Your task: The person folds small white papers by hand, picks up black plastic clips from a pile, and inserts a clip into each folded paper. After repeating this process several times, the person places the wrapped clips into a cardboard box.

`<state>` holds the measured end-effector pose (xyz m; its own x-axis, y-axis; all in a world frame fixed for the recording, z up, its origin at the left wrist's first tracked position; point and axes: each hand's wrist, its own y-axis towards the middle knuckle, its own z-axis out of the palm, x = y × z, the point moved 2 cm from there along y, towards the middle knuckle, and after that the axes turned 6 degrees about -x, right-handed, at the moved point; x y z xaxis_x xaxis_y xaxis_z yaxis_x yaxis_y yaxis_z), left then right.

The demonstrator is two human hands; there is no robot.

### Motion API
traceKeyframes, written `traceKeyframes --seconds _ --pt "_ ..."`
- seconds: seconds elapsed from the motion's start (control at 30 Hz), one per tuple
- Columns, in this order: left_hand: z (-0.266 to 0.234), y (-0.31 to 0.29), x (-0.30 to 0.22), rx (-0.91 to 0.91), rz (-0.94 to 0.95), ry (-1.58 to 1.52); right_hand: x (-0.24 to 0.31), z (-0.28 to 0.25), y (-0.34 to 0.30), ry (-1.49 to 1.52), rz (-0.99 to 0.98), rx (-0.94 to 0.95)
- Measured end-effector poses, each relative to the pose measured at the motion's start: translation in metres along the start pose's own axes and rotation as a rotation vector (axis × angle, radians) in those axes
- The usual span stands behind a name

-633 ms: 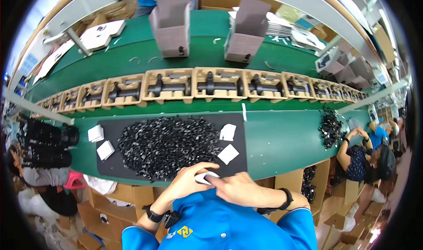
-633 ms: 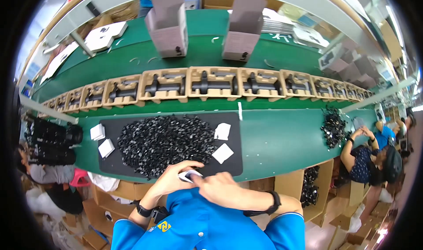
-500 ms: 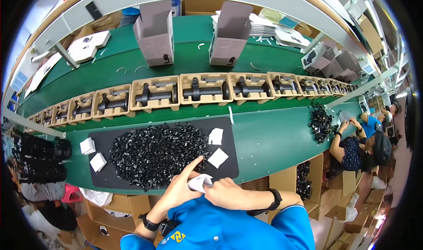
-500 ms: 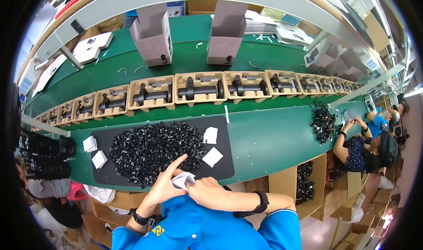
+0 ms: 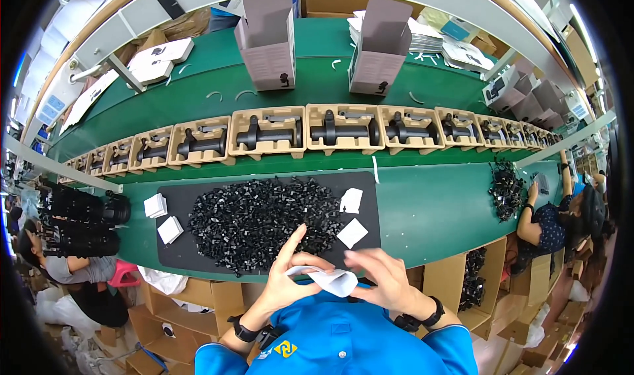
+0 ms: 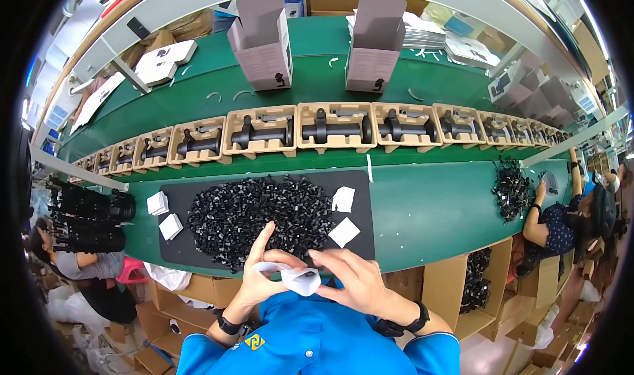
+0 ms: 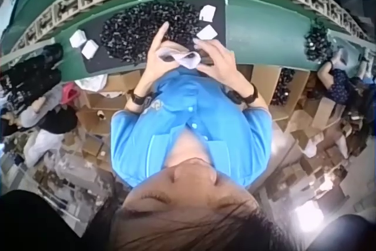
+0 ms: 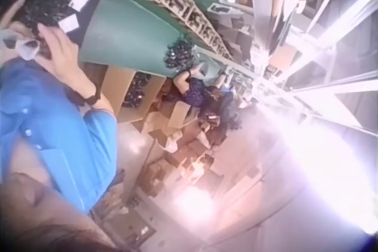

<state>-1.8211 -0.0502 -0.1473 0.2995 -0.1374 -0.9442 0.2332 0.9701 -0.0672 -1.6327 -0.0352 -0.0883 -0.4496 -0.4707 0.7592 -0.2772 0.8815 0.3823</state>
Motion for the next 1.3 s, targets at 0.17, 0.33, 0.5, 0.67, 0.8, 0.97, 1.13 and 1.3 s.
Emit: traceKeyframes --seconds 0.17,0.33,0.5,0.67,0.8,0.97,1.13,1.3 --pt "0.001 0.002 -0.01 0.029 -0.022 0.011 -0.007 0.005 -0.003 0.054 -0.11 0.108" --pt "0.0 0.01 0.003 -0.115 -0.326 -0.106 -0.023 0.011 -0.011 0.003 -0.106 0.082" --pt "-0.01 0.013 0.017 -0.105 -0.464 -0.333 -0.03 0.017 -0.017 -0.42 -0.432 0.156" --pt "-0.014 0.022 0.017 -0.112 -0.434 -0.088 -0.012 0.02 -0.007 -0.547 -0.279 0.278" --pt "-0.018 0.026 0.016 -0.088 -0.429 -0.051 -0.034 0.013 -0.007 0.12 0.344 0.254" --pt "-0.018 0.038 0.015 0.039 -0.284 0.236 -0.052 0.023 0.0 0.326 0.819 0.409" --pt "-0.007 0.047 0.026 -0.006 -0.276 0.293 -0.074 0.031 -0.016 0.308 0.583 0.302" --pt "-0.016 0.063 0.084 -0.034 -0.305 0.384 -0.111 0.02 -0.005 0.217 0.556 0.517"
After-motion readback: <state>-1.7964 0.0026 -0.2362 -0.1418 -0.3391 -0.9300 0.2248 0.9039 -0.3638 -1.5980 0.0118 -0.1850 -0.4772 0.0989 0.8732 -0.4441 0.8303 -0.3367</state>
